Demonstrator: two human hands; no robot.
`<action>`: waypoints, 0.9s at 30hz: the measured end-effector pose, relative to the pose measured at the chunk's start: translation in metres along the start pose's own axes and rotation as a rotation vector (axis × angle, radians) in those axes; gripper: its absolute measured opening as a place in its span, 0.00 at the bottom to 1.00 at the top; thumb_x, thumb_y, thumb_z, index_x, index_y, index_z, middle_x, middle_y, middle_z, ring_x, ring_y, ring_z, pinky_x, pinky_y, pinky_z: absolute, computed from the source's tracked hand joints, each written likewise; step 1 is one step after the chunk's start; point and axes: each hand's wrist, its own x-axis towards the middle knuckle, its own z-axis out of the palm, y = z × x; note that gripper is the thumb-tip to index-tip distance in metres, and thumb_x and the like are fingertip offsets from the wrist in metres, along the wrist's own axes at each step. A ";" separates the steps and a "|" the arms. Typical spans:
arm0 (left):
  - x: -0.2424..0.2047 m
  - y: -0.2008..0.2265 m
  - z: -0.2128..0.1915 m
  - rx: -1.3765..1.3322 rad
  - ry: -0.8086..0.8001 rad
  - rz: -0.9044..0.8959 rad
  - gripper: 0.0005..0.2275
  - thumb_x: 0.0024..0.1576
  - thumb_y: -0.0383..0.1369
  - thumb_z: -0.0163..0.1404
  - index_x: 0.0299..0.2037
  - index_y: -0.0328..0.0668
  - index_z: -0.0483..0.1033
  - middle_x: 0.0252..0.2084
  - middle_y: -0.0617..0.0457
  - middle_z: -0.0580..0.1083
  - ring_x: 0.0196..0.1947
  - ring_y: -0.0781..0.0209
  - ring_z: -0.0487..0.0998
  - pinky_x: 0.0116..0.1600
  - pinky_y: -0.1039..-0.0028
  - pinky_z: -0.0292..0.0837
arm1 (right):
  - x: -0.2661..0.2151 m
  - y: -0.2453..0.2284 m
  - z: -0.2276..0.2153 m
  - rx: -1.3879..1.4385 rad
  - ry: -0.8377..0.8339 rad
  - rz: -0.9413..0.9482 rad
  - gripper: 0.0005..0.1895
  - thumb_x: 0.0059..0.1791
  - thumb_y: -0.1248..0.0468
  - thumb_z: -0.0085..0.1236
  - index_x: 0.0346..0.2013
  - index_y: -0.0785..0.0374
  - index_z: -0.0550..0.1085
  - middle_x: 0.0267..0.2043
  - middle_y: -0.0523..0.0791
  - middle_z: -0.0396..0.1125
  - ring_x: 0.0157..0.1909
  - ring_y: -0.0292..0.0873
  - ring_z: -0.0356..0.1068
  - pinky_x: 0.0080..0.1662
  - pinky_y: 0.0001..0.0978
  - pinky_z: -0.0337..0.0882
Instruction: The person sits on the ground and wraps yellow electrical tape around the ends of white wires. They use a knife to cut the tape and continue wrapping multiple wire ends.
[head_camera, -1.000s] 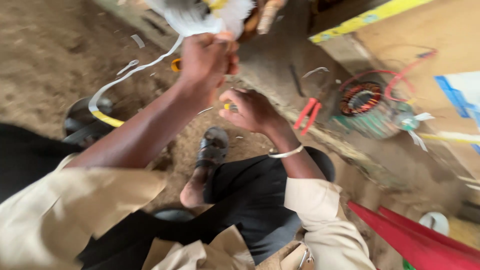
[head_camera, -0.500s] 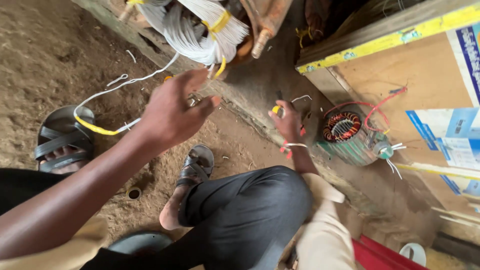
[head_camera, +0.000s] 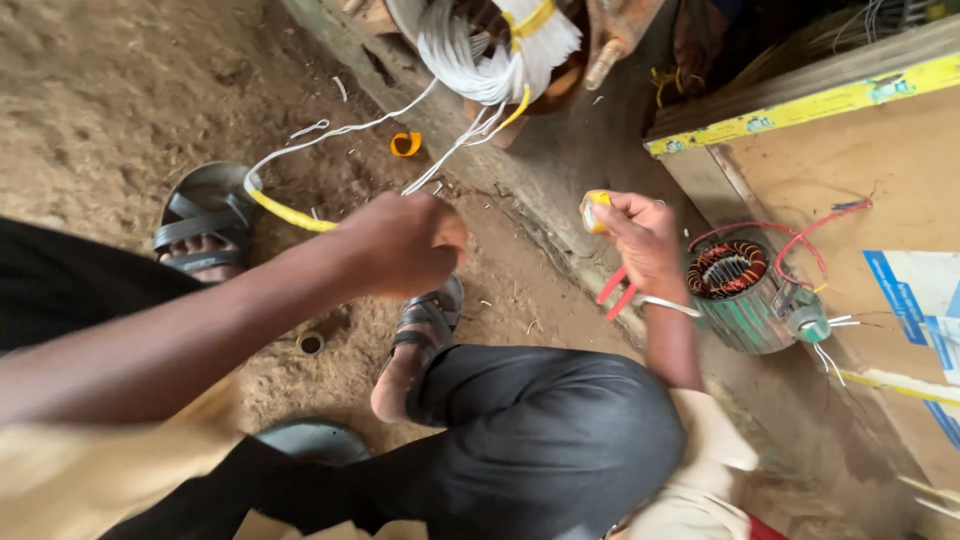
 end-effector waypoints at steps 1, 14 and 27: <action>0.007 -0.004 0.003 0.063 -0.025 -0.012 0.14 0.57 0.30 0.49 0.53 0.43 0.80 0.48 0.41 0.80 0.49 0.48 0.80 0.57 0.60 0.73 | -0.011 -0.023 0.007 -0.128 -0.065 -0.043 0.09 0.50 0.68 0.63 0.42 0.73 0.79 0.52 0.53 0.73 0.47 0.39 0.73 0.52 0.32 0.74; 0.064 -0.050 -0.013 0.058 0.285 0.272 0.30 0.56 0.23 0.47 0.71 0.57 0.64 0.62 0.49 0.72 0.53 0.52 0.79 0.46 0.66 0.75 | -0.044 -0.081 0.170 0.182 -0.238 -0.151 0.13 0.58 0.62 0.56 0.53 0.65 0.71 0.75 0.51 0.59 0.64 0.40 0.64 0.62 0.41 0.69; 0.103 -0.040 -0.004 0.369 0.216 0.491 0.33 0.55 0.24 0.43 0.74 0.58 0.52 0.74 0.51 0.57 0.66 0.52 0.66 0.34 0.69 0.80 | -0.015 -0.067 0.152 0.525 -0.138 -0.185 0.11 0.59 0.53 0.54 0.45 0.57 0.73 0.60 0.51 0.69 0.70 0.54 0.65 0.66 0.52 0.65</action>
